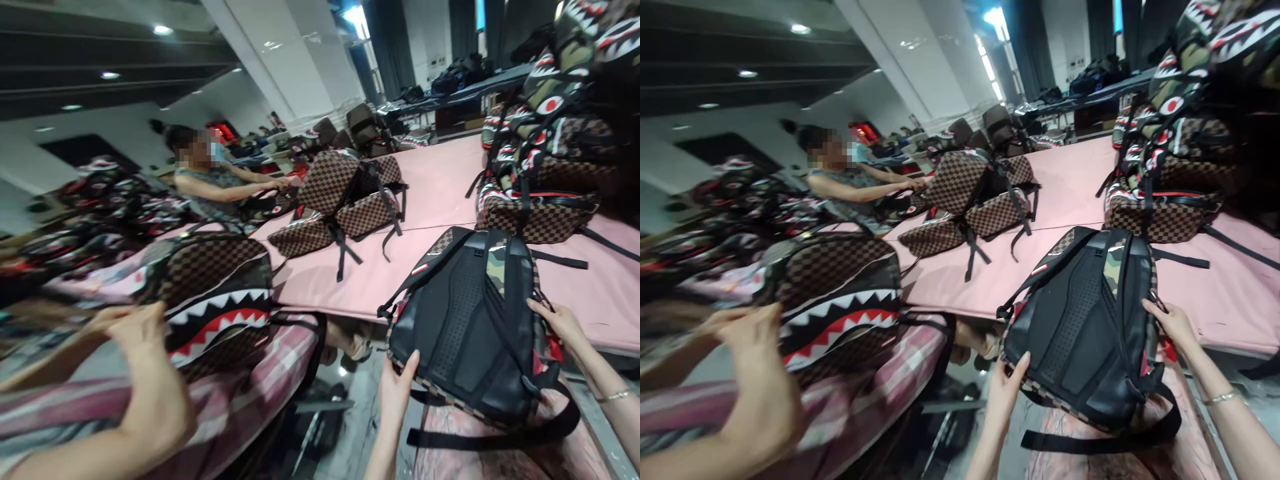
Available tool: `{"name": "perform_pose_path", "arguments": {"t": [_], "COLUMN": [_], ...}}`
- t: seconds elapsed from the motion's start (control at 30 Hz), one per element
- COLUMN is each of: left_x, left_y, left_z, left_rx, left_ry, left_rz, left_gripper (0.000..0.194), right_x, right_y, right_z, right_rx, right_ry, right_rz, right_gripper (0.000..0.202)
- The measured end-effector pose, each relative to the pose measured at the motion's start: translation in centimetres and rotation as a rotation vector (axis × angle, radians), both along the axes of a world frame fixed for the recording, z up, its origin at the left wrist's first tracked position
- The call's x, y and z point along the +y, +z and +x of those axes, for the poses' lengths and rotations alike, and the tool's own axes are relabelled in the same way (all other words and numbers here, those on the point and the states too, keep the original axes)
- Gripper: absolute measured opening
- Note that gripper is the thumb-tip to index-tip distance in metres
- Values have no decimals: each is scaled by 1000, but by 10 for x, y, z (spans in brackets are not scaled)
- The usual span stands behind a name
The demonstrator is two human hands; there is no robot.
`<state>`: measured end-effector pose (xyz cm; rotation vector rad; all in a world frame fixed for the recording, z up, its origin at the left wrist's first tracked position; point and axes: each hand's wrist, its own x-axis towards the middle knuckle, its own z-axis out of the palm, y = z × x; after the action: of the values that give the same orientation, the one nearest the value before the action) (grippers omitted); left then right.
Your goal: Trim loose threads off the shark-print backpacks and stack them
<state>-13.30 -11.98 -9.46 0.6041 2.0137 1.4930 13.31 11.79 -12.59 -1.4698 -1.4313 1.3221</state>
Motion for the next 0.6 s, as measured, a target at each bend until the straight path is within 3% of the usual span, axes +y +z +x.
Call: {"name": "perform_pose_path", "arguments": {"t": [0.07, 0.17, 0.23, 0.27, 0.33, 0.4, 0.47, 0.53, 0.6], "left_x": [15, 50, 86, 105, 142, 167, 174, 166, 150], "left_y": [4, 17, 36, 49, 77, 100, 108, 98, 74], "left_z": [-7, -46, -77, -89, -95, -72, -26, 29, 79], "left_rx": [77, 211, 333, 405, 615, 768, 852, 830, 806], "left_ry": [20, 14, -103, -204, -320, -404, -568, -879, -1131], "left_rz": [56, 111, 141, 126, 47, 61, 136, 188, 207], "left_gripper": [56, 58, 53, 49, 37, 31, 25, 20, 19], "right_x": [-15, -55, -89, -105, -130, -144, -147, -145, -144], "right_y": [4, 4, -1, -4, -8, -7, -2, 3, 3], "right_z": [0, -5, -16, -23, -36, -41, -32, -13, 13], "right_rx": [-5, -37, -41, 13, 142, 225, 229, 174, 113], "right_ry": [-21, -114, -134, -76, 16, 79, 87, 33, -74], "right_rz": [-23, 69, 103, 116, 100, 80, 90, 117, 137], "right_gripper": [41, 42, 42, 40, 39, 35, 28, 23, 20]}}
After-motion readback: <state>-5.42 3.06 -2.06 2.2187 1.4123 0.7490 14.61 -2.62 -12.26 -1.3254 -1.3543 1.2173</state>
